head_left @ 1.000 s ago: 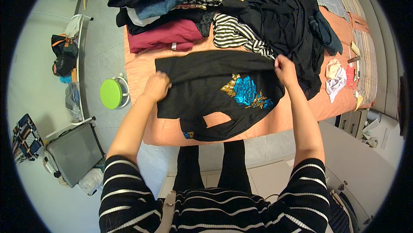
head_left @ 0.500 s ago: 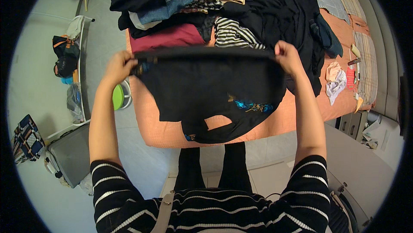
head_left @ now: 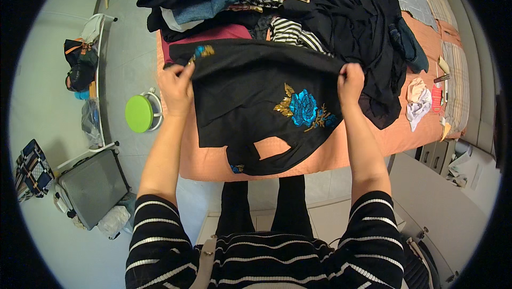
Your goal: The person folds several items of clothing on a bed, including a beige top, a pair of blue jeans, and two black garments. Each item is smoothed, folded into a neat rectangle, and placed on a growing stack.
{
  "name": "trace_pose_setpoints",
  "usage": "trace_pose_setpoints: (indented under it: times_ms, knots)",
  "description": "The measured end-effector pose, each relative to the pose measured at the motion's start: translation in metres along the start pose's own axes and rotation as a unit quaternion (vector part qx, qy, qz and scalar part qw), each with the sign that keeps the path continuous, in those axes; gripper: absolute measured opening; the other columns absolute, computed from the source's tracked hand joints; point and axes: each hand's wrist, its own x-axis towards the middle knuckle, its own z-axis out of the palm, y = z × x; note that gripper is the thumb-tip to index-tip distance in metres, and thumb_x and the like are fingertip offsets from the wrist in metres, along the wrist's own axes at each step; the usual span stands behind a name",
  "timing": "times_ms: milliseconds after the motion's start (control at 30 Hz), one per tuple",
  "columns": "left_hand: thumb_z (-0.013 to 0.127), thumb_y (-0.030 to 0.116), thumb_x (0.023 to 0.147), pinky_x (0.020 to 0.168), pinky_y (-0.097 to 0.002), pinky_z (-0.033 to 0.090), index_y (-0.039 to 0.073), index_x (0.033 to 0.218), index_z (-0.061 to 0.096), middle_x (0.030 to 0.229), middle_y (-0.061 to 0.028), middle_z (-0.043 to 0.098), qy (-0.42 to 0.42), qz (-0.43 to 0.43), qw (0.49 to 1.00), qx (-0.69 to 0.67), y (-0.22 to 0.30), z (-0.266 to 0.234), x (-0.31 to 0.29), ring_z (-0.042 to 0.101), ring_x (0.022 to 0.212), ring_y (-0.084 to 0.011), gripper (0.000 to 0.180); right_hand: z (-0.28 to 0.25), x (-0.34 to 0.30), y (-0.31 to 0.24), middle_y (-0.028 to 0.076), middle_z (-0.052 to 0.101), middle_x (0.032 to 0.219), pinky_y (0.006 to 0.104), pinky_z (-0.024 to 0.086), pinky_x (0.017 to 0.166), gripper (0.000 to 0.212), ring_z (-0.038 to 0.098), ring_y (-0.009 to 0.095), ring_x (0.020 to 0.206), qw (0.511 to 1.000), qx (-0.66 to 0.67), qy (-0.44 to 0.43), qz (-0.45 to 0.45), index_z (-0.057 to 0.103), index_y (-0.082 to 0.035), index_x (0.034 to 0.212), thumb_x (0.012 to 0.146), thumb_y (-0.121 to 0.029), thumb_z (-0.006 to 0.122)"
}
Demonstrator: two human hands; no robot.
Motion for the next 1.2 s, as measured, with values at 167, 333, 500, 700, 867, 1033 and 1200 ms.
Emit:
trace_pose_setpoints:
  times_ms: [167, 333, 500, 700, 867, 1033, 1200]
  knots:
    - [0.068, 0.011, 0.075, 0.098, -0.0465, 0.038, 0.002, 0.119, 0.057, 0.127, -0.0243, 0.047, -0.115, -0.113, 0.984, -0.08, 0.039, 0.009, -0.104, 0.047, 0.116, -0.04, 0.046, -0.005, -0.1, 0.014, 0.019, 0.053, 0.115, 0.0417, 0.038, 0.098, 0.04, 0.048, 0.037, 0.11, 0.996, -0.007, -0.047, 0.074, 0.056, -0.008, 0.114, 0.076, -0.009, 0.069]
    - [0.077, 0.035, 0.074, 0.091, -0.0397, 0.044, -0.007, 0.122, 0.048, 0.109, -0.0245, 0.059, -0.213, -0.5, 0.829, -0.13, 0.037, 0.036, -0.214, 0.058, 0.1, -0.034, 0.07, 0.018, -0.239, 0.013, 0.015, 0.056, 0.111, 0.0375, 0.044, 0.089, 0.041, 0.054, 0.027, 0.103, 0.805, 0.159, -0.024, 0.572, 0.052, 0.002, 0.11, 0.081, -0.019, 0.073]
    - [0.062, 0.012, 0.088, 0.07, -0.0313, 0.052, -0.001, 0.104, 0.055, 0.095, -0.0118, 0.061, -0.119, -0.674, 0.585, -0.435, 0.062, 0.021, -0.182, 0.06, 0.084, -0.0188, 0.022, -0.007, -0.249, -0.077, 0.0, 0.058, 0.067, 0.0291, 0.044, 0.05, 0.025, 0.052, 0.012, 0.055, 0.556, 0.417, -0.195, 0.692, 0.05, -0.011, 0.074, 0.083, -0.024, 0.07]
    - [0.06, 0.008, 0.088, 0.048, -0.0215, 0.051, 0.002, 0.101, 0.056, 0.086, -0.0089, 0.062, -0.131, -0.732, 0.477, -0.468, 0.056, -0.06, -0.189, 0.059, 0.063, -0.0151, 0.015, -0.072, -0.238, -0.096, 0.011, 0.064, 0.109, 0.0351, 0.054, 0.08, 0.03, 0.063, 0.024, 0.097, 0.409, 0.645, -0.067, 0.642, 0.055, -0.001, 0.113, 0.087, -0.017, 0.052]
    - [0.068, 0.007, 0.078, 0.076, -0.0354, 0.051, -0.001, 0.104, 0.057, 0.095, -0.0137, 0.062, -0.117, -0.513, 0.849, -0.046, 0.068, -0.05, -0.248, 0.06, 0.088, -0.0262, 0.03, -0.111, -0.237, -0.104, 0.01, 0.06, 0.12, 0.0376, 0.051, 0.091, 0.036, 0.06, 0.025, 0.106, 0.369, 0.632, -0.099, 0.675, 0.052, -0.002, 0.122, 0.091, -0.02, 0.053]
    - [0.074, 0.045, 0.07, 0.107, -0.0514, 0.027, 0.004, 0.135, 0.044, 0.138, -0.0163, 0.044, -0.339, 0.034, 0.858, -0.384, 0.214, -0.048, -0.175, 0.038, 0.13, -0.0355, 0.082, -0.103, -0.237, -0.121, 0.01, 0.063, 0.111, 0.036, 0.055, 0.083, 0.028, 0.063, 0.024, 0.097, 0.309, 0.652, -0.107, 0.685, 0.054, -0.004, 0.118, 0.092, -0.014, 0.054]
    - [0.07, 0.027, 0.074, 0.1, -0.0501, 0.035, 0.005, 0.12, 0.048, 0.103, -0.0172, 0.063, -0.46, 0.011, 0.807, -0.369, 0.266, -0.019, -0.198, 0.056, 0.108, -0.0354, 0.056, -0.098, -0.219, -0.128, 0.01, 0.063, 0.101, 0.0342, 0.057, 0.076, 0.018, 0.065, 0.023, 0.087, 0.374, 0.619, -0.022, 0.691, 0.055, -0.002, 0.107, 0.09, -0.008, 0.054]
